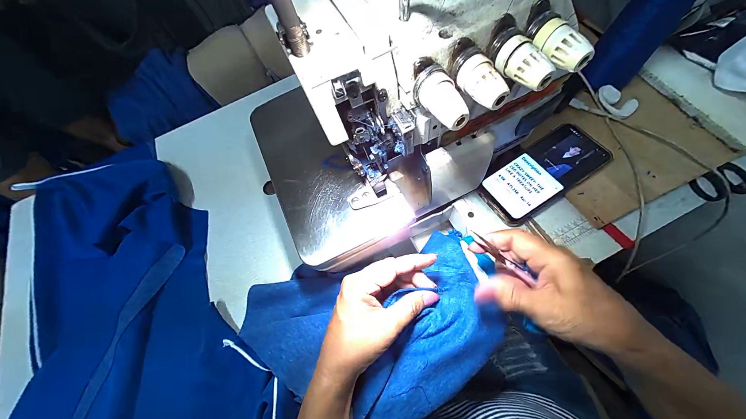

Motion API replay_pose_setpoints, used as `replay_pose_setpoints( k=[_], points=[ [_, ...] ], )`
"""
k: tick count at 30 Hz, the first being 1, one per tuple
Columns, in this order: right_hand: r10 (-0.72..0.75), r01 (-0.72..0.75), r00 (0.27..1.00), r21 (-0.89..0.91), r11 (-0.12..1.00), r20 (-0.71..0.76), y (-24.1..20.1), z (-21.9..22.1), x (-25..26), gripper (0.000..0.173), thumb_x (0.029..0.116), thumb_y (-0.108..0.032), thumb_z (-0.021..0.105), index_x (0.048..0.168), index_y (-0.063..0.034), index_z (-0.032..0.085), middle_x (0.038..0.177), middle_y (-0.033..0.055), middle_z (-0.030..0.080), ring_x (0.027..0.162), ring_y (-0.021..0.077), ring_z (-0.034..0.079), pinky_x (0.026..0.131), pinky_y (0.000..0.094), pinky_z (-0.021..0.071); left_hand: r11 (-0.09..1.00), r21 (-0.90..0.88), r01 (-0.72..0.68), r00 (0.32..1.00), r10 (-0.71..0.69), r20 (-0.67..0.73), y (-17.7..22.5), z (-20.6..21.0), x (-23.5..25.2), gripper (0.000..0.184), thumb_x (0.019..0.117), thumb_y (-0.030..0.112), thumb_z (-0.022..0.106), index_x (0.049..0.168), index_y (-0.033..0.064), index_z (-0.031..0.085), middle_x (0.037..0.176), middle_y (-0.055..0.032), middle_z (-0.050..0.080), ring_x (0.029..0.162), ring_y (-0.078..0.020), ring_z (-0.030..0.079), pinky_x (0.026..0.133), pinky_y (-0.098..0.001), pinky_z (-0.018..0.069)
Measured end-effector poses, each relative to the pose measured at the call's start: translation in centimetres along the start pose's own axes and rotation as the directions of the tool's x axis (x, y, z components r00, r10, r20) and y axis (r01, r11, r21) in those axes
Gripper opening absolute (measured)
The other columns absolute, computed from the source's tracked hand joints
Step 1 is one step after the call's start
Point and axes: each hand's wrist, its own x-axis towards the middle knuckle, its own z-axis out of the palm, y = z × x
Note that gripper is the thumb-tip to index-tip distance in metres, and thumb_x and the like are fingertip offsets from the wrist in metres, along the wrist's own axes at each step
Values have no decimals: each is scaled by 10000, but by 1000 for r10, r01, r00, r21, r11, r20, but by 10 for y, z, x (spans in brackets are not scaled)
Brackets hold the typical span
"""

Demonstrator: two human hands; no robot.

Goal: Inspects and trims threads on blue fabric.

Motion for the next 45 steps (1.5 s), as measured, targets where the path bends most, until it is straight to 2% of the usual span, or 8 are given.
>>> replay_pose_setpoints(
  k=[4,9,14,20,25,28,33,45],
  points=[
    [-44,41,997,49,998,60,-2,13,-1,153,884,-287,748,832,-152,697,626,-117,555,542,-73,473,492,93,383,909,392,-142,983,176,-50,18,-7,-7,272,846,125,792,1111,72,763,904,52,734,808,-21,688,745,-181,594],
    [-99,95,993,-57,994,-66,-11,-9,12,122,890,-290,710,805,-208,681,811,-120,587,705,-51,537,589,105,432,656,753,44,950,205,-234,23,-35,-44,123,864,233,682,889,169,784,911,82,727,811,22,673,708,-159,572],
    [179,-197,980,257,946,89,-13,-10,6,193,987,-370,642,851,-242,595,607,-89,499,462,-17,407,433,144,334,926,373,65,972,26,-234,37,-47,-50,97,946,294,700,966,204,728,873,89,719,769,-9,676,684,-160,574],
    [240,-236,971,184,954,2,4,1,9,90,979,-239,654,917,-175,660,711,-49,625,609,39,582,546,205,485,944,308,121,962,-36,-270,25,-42,-34,182,979,215,636,888,163,785,899,42,742,839,-58,691,748,-209,576],
    [33,-69,975,-157,985,-219,15,7,12,142,937,-332,684,930,-191,691,746,-91,621,637,-1,565,567,198,472,973,57,223,925,-193,-327,28,-22,-30,114,953,141,675,891,94,759,773,-2,707,700,-47,655,644,-182,547],
    [-178,10,915,-421,907,-363,0,10,8,548,953,-491,639,1249,-31,668,1082,157,631,884,263,638,704,466,536,947,-91,309,880,-321,-349,25,-13,-27,123,944,80,674,858,60,759,742,-33,702,672,-60,654,627,-199,550],
    [-271,235,935,-176,956,-229,-37,50,-14,302,1052,-310,552,1221,-94,678,961,16,664,816,33,623,709,197,542,929,-191,317,859,-367,-357,21,-3,-26,181,972,51,618,862,40,761,732,-40,702,669,-59,657,633,-204,554],
    [-265,223,943,-209,952,-203,-7,90,-9,321,1018,-264,567,1229,-64,703,926,34,694,758,54,635,683,197,546,941,-222,254,883,-319,-343,16,-4,-26,142,935,53,643,891,29,776,842,-56,731,769,-75,682,720,-219,571]
  ],
)
